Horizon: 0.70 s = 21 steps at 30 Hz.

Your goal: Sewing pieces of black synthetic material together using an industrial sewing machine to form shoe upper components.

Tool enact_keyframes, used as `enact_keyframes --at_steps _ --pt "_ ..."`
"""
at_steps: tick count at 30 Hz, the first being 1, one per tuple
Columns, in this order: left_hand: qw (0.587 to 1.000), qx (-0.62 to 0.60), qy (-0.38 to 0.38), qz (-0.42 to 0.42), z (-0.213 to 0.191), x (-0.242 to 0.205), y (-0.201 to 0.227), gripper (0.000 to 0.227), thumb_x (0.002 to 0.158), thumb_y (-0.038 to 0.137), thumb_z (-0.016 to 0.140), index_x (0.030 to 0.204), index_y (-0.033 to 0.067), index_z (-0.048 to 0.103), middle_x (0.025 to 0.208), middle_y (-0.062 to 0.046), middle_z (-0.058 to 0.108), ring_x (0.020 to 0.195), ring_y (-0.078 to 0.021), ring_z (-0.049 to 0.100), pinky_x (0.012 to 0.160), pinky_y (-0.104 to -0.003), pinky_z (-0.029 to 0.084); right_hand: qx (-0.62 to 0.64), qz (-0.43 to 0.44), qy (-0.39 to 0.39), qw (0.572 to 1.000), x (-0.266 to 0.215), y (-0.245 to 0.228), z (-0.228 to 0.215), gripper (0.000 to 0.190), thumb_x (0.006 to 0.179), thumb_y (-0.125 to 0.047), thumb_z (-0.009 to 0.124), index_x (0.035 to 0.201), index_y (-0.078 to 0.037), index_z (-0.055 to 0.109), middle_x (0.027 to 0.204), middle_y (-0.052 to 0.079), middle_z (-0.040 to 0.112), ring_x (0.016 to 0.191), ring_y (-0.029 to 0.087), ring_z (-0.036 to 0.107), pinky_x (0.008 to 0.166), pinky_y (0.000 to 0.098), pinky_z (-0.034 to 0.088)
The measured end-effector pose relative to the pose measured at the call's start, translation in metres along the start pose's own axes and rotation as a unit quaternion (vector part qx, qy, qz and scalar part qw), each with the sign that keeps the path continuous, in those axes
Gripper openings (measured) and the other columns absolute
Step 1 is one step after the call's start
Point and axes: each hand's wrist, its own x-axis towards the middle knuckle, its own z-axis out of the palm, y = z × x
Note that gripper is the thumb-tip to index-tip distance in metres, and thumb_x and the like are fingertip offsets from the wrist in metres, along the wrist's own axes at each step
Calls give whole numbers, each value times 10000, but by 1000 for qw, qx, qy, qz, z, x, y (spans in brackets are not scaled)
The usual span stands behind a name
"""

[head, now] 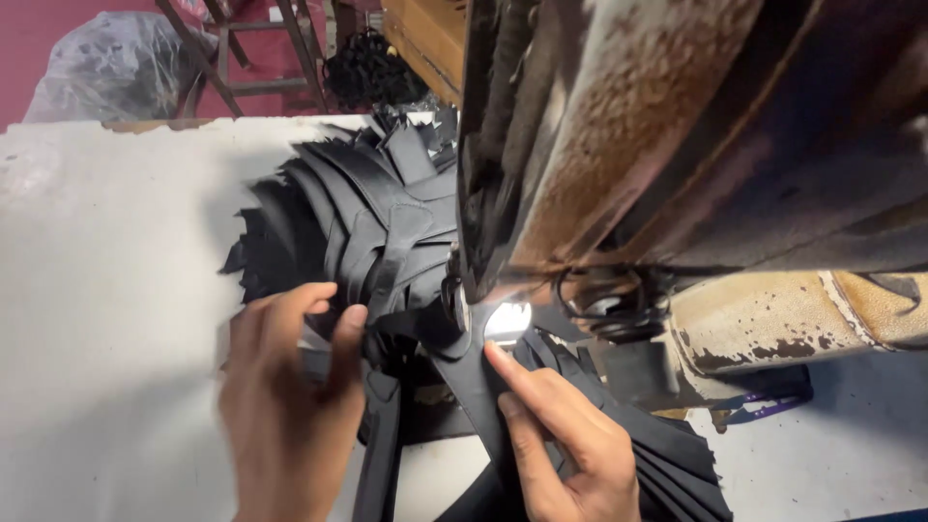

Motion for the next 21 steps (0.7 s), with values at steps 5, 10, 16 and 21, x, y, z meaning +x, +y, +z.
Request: enact_keyframes --at_steps 5,10,16,21 --pt "976 -144 -49 156 -18 11 39 282 821 13 667 1081 122 666 909 -42 670 797 -203 583 721 -348 471 -20 -13 6 1000 2 -4 -1 408 853 76 609 1249 34 696 824 40 693 611 77 551 577 162 444" --pt "939 -281 -189 54 -24 24 41 191 781 9 669 938 97 732 724 10 707 525 -87 524 483 -239 442 -105 -19 41 993 9 -17 -2 570 677 -78 860 1227 -7 729 749 9 636 566 73 478 502 171 395" --pt "902 -369 -220 32 -23 21 35 177 841 -16 643 962 46 756 653 25 652 563 -60 460 515 -219 366 -119 -17 51 991 24 -26 -10 533 687 -52 825 1213 -19 743 797 26 651 620 81 542 529 177 445" --pt "888 -411 -186 -87 -21 -3 41 222 884 -6 641 1024 42 807 744 -5 726 607 -69 497 539 -222 358 -161 72 -43 983 44 -18 -28 401 810 -270 682 1160 -88 752 1067 23 854 820 151 821 700 253 631"
